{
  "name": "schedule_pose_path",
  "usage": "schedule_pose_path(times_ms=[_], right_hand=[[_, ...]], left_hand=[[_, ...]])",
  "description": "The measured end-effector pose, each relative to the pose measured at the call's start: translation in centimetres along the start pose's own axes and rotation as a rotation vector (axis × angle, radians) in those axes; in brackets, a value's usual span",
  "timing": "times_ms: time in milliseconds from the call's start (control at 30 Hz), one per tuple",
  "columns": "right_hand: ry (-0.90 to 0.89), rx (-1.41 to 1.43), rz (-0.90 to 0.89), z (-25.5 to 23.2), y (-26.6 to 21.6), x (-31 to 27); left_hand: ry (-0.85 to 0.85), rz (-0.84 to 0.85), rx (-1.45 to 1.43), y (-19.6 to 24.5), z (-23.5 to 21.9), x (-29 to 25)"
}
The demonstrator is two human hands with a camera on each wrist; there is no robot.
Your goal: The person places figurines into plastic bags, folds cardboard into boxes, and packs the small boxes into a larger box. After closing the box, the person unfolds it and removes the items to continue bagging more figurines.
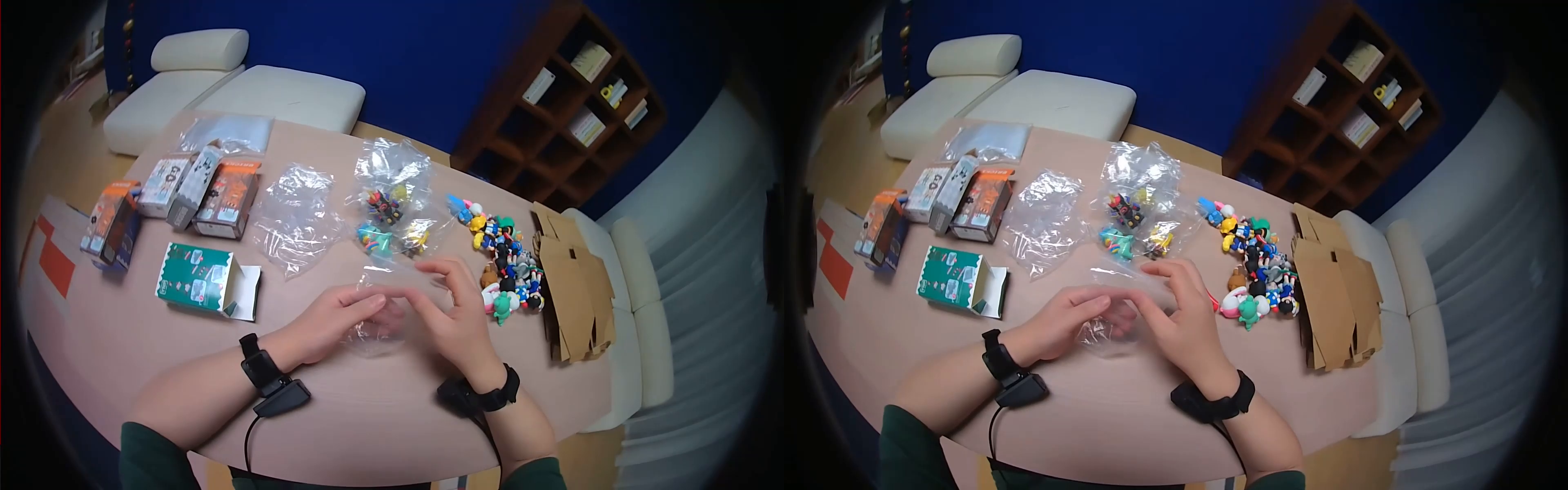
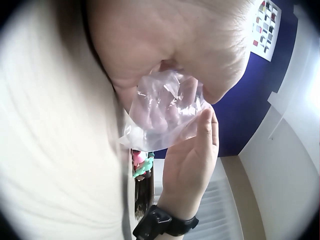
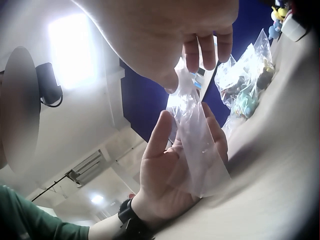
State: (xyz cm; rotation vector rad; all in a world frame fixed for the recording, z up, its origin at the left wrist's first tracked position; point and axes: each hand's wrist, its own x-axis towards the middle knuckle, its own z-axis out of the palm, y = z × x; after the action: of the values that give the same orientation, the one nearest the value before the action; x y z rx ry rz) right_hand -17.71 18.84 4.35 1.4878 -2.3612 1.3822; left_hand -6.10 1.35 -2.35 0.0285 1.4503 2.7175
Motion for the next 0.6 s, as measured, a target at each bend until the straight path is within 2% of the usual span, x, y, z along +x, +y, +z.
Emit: schedule_pose_path(times_ms=[100, 167, 300, 400, 467, 600], right_hand=[[-0.008, 0.004, 0.063, 0.5, -0.5, -0.1], [0.022, 0.11, 0.122, 0.7, -0.2, -0.3], [0.047, 0.189, 0.124, 0.1, -1.0, -0.1], [-0.001, 0.081, 0.095, -0.9, -1.4, 0.2], [-0.003, -0.128, -0.055, -1.4, -1.6, 0.2], [-0.107, -0.257, -0.081, -2.4, -2.8, 0.2]], left_hand=[[0.0, 0.01, -0.044, 0.3, 0.1, -0.3], [0.03, -0.046, -0.066, 0.3, 0.2, -0.2], [0.083, -0.062, -0.065, 0.2, 0.4, -0.2], [0.097, -0.046, -0.081, 0.0, 0.3, -0.1], [0.116, -0.031, -0.06, -0.2, 0.5, -0.1], [0.177, -0.044, 0.005, -0.4, 0.4, 0.1]])
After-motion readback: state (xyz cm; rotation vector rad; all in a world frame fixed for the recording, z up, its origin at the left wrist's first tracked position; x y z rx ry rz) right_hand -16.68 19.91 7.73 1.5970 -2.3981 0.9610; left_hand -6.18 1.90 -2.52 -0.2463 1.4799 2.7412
